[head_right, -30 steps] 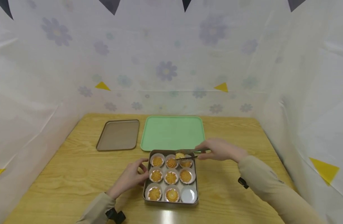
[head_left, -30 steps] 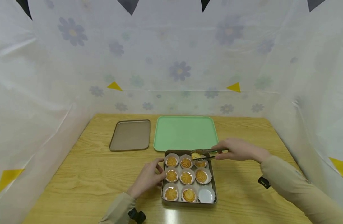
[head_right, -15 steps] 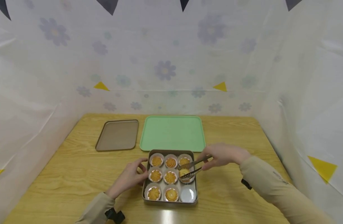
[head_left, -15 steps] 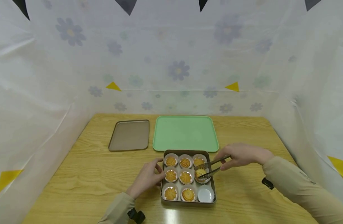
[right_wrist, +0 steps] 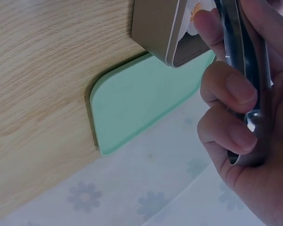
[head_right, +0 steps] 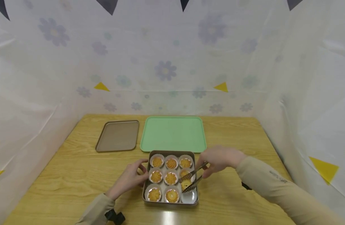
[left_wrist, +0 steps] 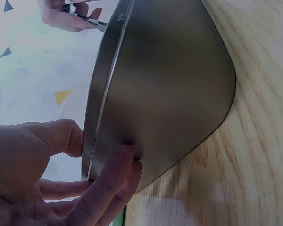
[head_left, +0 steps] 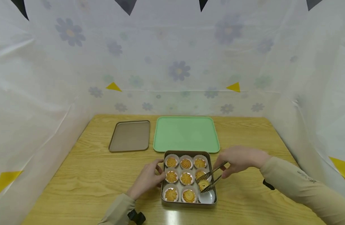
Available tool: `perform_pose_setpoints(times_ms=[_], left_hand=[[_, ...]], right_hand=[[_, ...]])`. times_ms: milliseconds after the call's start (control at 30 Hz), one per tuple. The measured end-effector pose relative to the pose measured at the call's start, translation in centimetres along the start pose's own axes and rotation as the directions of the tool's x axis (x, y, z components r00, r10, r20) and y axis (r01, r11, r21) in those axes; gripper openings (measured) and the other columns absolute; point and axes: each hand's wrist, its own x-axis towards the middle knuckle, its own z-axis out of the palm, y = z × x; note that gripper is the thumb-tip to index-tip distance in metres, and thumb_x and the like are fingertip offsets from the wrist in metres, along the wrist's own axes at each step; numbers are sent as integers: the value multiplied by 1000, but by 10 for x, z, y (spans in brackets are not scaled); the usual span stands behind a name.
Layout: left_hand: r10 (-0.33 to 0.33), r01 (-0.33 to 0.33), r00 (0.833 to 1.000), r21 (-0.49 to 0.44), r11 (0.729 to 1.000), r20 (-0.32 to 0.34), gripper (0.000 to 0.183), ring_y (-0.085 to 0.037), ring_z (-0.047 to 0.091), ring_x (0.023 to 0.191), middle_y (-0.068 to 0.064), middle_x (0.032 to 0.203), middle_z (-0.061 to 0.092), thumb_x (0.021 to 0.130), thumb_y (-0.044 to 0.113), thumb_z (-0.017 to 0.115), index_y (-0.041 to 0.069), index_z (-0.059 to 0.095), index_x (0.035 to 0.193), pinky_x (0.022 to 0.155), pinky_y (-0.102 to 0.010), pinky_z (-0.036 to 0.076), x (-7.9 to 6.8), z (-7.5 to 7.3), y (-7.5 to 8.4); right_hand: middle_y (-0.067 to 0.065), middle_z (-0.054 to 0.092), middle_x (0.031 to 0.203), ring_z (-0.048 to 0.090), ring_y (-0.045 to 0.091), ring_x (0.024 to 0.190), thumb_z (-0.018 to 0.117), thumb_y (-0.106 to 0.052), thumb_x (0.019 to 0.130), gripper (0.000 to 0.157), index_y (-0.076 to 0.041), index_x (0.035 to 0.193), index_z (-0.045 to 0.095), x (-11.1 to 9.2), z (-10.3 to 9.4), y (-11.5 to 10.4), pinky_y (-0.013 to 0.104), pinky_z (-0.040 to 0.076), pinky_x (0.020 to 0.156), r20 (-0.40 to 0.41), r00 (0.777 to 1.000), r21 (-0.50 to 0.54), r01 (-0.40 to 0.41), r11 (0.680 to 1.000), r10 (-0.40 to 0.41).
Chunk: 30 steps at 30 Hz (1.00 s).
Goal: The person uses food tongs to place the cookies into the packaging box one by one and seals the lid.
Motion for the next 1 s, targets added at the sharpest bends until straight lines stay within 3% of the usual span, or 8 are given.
perform_pose_setpoints(times_ms=[367, 567, 1000], left_hand=[[1, -1, 1000, 1, 1000, 0, 61, -11, 63, 57, -10, 88, 67, 86, 8, 67, -7, 47, 142, 50, -23, 53, 0, 0, 0], [-7, 7, 1000, -7, 1000, 5, 61, -11, 63, 58, -10, 89, 67, 86, 8, 67, -7, 47, 142, 51, -22, 53, 0, 0, 0], [-3, 3, 1000, -11, 1000, 0, 61, -11, 63, 58, -10, 88, 67, 86, 8, 67, -6, 48, 142, 50, -23, 53, 0, 0, -1]], right_hand=[[-24, 62, 75, 54, -6, 73, 81, -32, 82, 32, -32, 114, 76, 7, 2, -14, 18, 42, 62, 32, 999, -26, -26, 999, 27], [-24, 61, 72, 44, -4, 62, 83, -30, 79, 32, -33, 110, 78, 11, 2, -20, 18, 35, 55, 37, 998, -46, -47, 998, 48], [-21, 65, 70, 55, -4, 67, 87, -28, 74, 34, -32, 108, 79, 15, 3, -28, 21, 49, 65, 44, 997, -93, -55, 994, 59]])
